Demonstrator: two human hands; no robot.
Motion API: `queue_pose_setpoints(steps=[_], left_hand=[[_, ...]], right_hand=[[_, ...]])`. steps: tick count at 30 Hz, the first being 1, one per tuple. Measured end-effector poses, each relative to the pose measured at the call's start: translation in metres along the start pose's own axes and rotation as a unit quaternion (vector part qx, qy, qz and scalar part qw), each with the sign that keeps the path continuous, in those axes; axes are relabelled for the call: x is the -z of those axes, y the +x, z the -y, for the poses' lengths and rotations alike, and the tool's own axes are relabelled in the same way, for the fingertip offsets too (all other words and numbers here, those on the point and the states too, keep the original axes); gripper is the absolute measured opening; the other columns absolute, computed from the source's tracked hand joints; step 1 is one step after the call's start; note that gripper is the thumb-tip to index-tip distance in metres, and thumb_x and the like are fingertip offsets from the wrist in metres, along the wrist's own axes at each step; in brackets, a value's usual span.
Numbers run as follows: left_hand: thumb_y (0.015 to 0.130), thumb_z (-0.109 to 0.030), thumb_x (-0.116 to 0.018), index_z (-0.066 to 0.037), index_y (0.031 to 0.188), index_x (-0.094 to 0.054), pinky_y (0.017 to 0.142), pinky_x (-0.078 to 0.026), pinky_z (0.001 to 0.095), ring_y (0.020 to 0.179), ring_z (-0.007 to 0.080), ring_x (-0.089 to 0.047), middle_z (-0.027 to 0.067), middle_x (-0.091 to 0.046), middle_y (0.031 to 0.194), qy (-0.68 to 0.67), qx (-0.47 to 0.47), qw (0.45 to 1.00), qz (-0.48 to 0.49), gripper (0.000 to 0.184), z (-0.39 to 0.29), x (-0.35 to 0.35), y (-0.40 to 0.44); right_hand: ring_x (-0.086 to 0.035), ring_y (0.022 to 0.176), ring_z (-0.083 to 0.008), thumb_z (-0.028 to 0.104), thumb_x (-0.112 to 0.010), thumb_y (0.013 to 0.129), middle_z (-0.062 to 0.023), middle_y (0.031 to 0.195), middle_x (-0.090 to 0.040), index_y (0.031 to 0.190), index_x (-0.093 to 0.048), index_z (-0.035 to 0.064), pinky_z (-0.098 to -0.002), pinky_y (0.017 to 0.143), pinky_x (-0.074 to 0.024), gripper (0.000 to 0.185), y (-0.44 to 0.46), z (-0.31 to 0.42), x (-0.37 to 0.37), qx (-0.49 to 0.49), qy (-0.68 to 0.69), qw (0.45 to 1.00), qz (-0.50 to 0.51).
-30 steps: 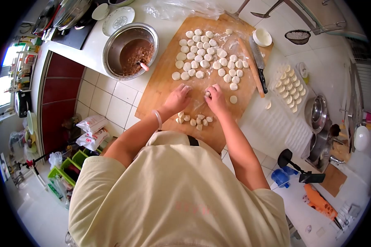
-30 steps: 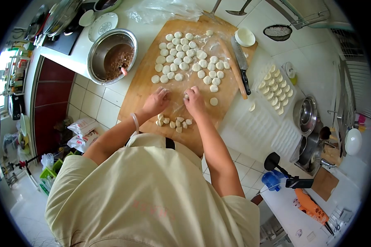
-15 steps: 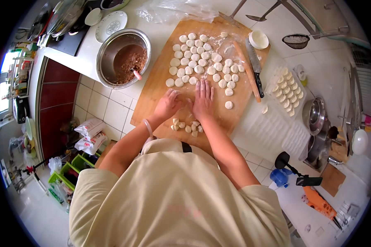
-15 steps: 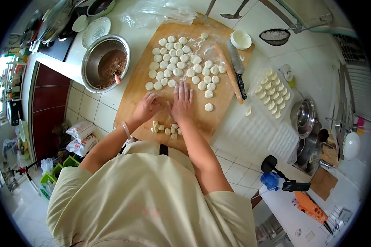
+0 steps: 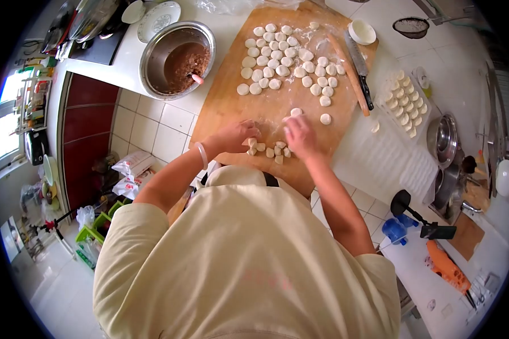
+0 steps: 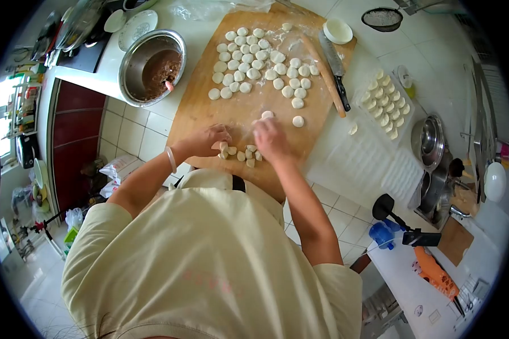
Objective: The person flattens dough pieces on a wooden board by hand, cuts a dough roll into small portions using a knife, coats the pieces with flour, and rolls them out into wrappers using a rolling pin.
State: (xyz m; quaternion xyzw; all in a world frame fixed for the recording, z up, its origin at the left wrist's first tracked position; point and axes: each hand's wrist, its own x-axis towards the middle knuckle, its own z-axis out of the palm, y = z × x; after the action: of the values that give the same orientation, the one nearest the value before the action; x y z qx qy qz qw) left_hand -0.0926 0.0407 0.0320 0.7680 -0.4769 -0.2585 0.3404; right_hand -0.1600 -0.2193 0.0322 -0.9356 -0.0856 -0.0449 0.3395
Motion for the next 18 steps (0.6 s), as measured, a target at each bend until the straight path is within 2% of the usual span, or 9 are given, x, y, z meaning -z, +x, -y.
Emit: queue_pose_setpoints(steps=[1,2,4,8,10,12,14,16,18], left_hand=[[0.079,-0.009,-0.069,-0.01,0.107,-0.066,0.095,-0.048,0.044,0.108,0.032,-0.058,0.01,-0.061,0.109,0.019,0.043,0.998,0.035,0.028,-0.004,0.003,0.0],[0.079,-0.009,-0.069,-0.01,0.107,-0.066,0.095,-0.048,0.044,0.108,0.032,-0.058,0.01,-0.061,0.109,0.019,0.04,0.998,0.035,0.028,-0.003,0.002,0.0],[0.075,-0.013,-0.073,-0.012,0.101,-0.068,0.092,-0.049,0.0422,0.108,0.0304,-0.057,0.01,-0.06,0.107,0.017,0.089,0.995,0.041,0.027,-0.002,0.0,-0.001],[0.074,-0.017,-0.075,-0.012,0.104,-0.067,0.093,-0.049,0.042,0.107,0.0313,-0.058,0.011,-0.06,0.107,0.06,0.122,0.99,0.019,0.032,0.0,0.004,0.007],[0.075,-0.017,-0.074,-0.011,0.108,-0.066,0.094,-0.049,0.0425,0.107,0.0322,-0.058,0.0119,-0.06,0.107,-0.03,0.098,0.994,-0.03,0.035,-0.004,-0.006,0.012],[0.077,-0.018,-0.072,-0.01,0.11,-0.065,0.095,-0.049,0.0433,0.108,0.033,-0.058,0.0128,-0.06,0.108,-0.044,0.088,0.995,-0.031,0.035,-0.01,-0.02,0.021],[0.078,-0.02,-0.071,-0.009,0.114,-0.064,0.096,-0.049,0.0435,0.11,0.0332,-0.058,0.014,-0.06,0.113,0.011,0.048,0.999,-0.003,0.039,-0.018,-0.032,0.028],[0.079,-0.018,-0.07,-0.009,0.116,-0.065,0.096,-0.049,0.0442,0.108,0.0342,-0.059,0.0144,-0.061,0.112,-0.021,0.05,0.999,0.008,0.038,-0.028,-0.04,0.032],[0.081,-0.017,-0.068,-0.009,0.117,-0.066,0.095,-0.05,0.0449,0.107,0.0352,-0.06,0.0148,-0.061,0.111,-0.053,0.051,0.997,0.023,0.036,-0.033,-0.04,0.037]], right_hand=[[-0.061,0.099,-0.0333,0.011,-0.065,0.086,-0.0107,0.101,-0.062,0.101,-0.065,0.0087,-0.0454,0.087,-0.051,0.015,-0.006,0.008,-0.003,-0.016,0.021,0.998,0.062],[-0.061,0.099,-0.0333,0.011,-0.065,0.086,-0.0107,0.101,-0.062,0.101,-0.065,0.0087,-0.0454,0.087,-0.051,0.015,-0.014,0.01,-0.009,-0.018,0.019,0.998,0.061],[-0.064,0.093,-0.034,0.013,-0.065,0.087,-0.0121,0.101,-0.063,0.102,-0.068,0.0096,-0.0452,0.082,-0.0527,0.015,-0.025,0.012,-0.018,-0.114,0.043,0.976,0.18],[-0.065,0.092,-0.0359,0.011,-0.065,0.086,-0.0139,0.101,-0.062,0.1,-0.069,0.0104,-0.0459,0.078,-0.0536,0.014,-0.032,0.004,-0.013,-0.073,0.051,0.973,0.211],[-0.065,0.092,-0.0365,0.01,-0.064,0.086,-0.0142,0.101,-0.062,0.099,-0.069,0.0104,-0.0467,0.077,-0.0537,0.014,-0.03,0.006,-0.009,-0.051,0.054,0.976,0.205],[-0.064,0.092,-0.0356,0.005,-0.066,0.084,-0.0153,0.101,-0.061,0.1,-0.069,0.0068,-0.0443,0.079,-0.0535,0.017,-0.018,0.015,0.006,-0.077,0.003,0.966,0.245],[-0.065,0.092,-0.0332,0.005,-0.066,0.083,-0.0148,0.101,-0.063,0.099,-0.07,0.006,-0.0424,0.078,-0.0539,0.016,-0.002,0.002,0.006,-0.094,-0.002,0.969,0.229],[-0.065,0.089,-0.0346,0.007,-0.064,0.086,-0.0167,0.1,-0.063,0.099,-0.069,0.0062,-0.0443,0.074,-0.0535,0.014,0.029,-0.016,0.001,-0.175,0.195,0.961,0.088],[-0.065,0.089,-0.0327,0.006,-0.066,0.084,-0.0169,0.098,-0.064,0.097,-0.069,0.0038,-0.0425,0.073,-0.0534,0.013,0.065,-0.022,0.001,-0.176,0.166,0.97,0.015]])
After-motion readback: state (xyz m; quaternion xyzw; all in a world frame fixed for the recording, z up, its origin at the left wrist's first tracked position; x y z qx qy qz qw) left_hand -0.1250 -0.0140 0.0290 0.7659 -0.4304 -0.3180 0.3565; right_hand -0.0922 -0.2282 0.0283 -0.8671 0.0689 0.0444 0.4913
